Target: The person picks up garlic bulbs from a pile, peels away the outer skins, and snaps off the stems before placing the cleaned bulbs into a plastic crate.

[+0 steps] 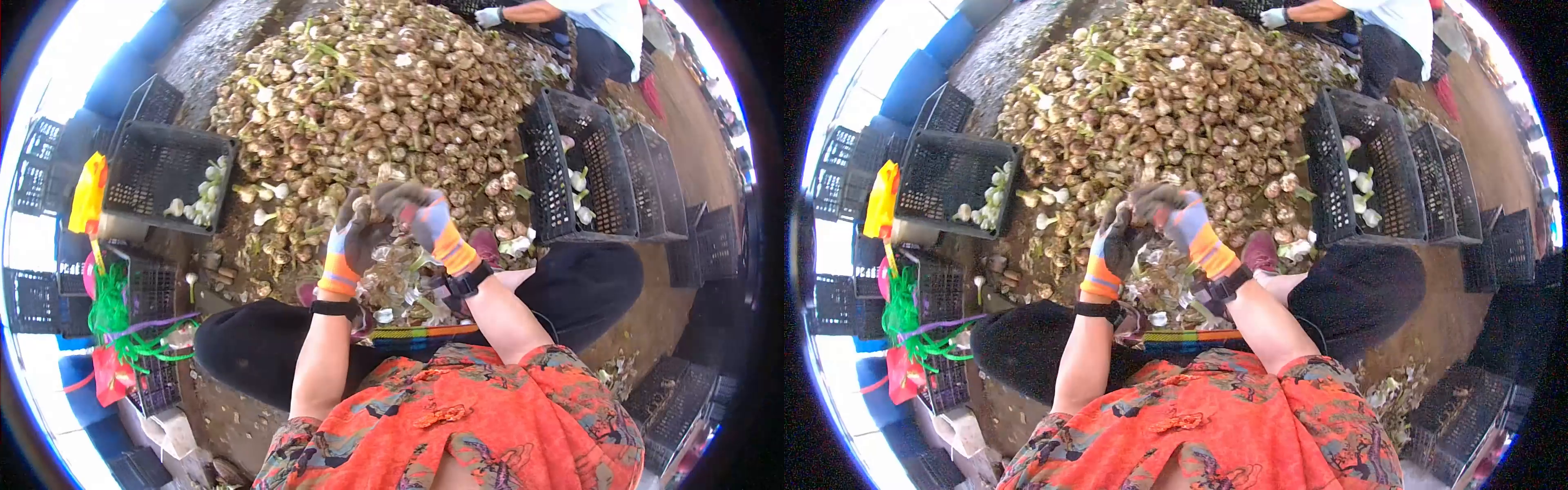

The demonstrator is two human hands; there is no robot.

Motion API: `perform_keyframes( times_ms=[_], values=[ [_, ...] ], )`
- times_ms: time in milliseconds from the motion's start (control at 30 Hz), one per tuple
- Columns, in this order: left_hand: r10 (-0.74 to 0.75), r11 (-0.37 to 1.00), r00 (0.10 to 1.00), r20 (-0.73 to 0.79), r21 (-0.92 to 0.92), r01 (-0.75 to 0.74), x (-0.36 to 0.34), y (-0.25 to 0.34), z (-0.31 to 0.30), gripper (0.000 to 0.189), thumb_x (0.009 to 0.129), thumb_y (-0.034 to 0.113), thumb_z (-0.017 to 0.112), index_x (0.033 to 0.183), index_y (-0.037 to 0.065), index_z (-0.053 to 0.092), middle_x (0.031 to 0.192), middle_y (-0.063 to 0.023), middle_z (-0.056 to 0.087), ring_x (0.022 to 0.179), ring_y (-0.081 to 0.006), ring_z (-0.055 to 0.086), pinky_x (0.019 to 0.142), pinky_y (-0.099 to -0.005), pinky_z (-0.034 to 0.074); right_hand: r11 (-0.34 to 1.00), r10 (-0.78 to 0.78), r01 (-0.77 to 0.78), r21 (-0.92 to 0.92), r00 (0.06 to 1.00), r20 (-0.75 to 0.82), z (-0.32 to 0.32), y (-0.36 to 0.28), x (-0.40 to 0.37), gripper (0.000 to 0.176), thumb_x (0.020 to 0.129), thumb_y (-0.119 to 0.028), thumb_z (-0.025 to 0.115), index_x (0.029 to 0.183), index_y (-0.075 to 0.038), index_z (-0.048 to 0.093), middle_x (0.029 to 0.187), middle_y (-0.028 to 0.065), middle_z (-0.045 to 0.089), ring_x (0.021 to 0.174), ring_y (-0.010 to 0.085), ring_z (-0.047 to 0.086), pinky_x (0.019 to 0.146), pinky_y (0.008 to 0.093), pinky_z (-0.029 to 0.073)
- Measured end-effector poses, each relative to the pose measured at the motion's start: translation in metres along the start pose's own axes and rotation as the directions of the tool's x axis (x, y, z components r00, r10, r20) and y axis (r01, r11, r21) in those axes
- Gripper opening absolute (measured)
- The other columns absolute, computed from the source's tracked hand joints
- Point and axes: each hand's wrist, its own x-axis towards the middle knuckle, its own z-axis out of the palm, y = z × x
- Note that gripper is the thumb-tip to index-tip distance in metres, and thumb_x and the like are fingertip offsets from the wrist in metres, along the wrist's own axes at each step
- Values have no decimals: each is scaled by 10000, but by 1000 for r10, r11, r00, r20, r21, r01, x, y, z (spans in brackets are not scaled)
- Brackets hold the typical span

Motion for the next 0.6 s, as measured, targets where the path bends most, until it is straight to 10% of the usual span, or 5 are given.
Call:
perform_keyframes(
  times_ms=[133,200,267,400,600],
  values=[
    [430,850,901,67,306,-428,-14,11,12,656,696,-94,624,1280,60,365,1123,-92,486,955,-179,529,807,-311,489,997,-28,5,-72,946,-323,15,-10,14,333,756,-174,665,999,20,544,844,38,609,658,103,547,590,230,446],
    [541,698,829,143,473,-538,-3,-1,0,661,663,-126,623,1252,54,384,1138,-89,475,991,-180,512,827,-311,478,859,375,-453,-238,874,-307,37,-41,7,410,746,-169,678,1067,13,498,888,49,604,640,109,547,531,224,428],
    [624,505,747,228,612,-609,-2,-10,-5,667,630,-158,621,1225,48,402,1154,-85,464,1028,-180,495,847,-310,468,999,35,-29,36,983,-182,21,15,13,339,743,-219,700,1012,-52,578,876,32,639,755,94,597,612,195,466],
    [633,624,754,177,460,-632,-6,-7,0,619,574,-162,651,1126,32,450,1136,-70,461,1064,-173,474,879,-297,445,989,143,-148,-5,963,-226,35,5,2,312,755,-155,685,1026,-43,577,898,36,639,780,108,606,639,219,486],
    [705,340,642,301,652,-678,0,-10,-9,616,569,-154,663,1120,21,450,1162,-88,464,1076,-187,475,906,-312,421,993,118,-115,26,982,-149,24,-2,-4,352,757,-204,692,1047,-43,573,915,25,635,785,108,605,600,226,487]
  ],
)
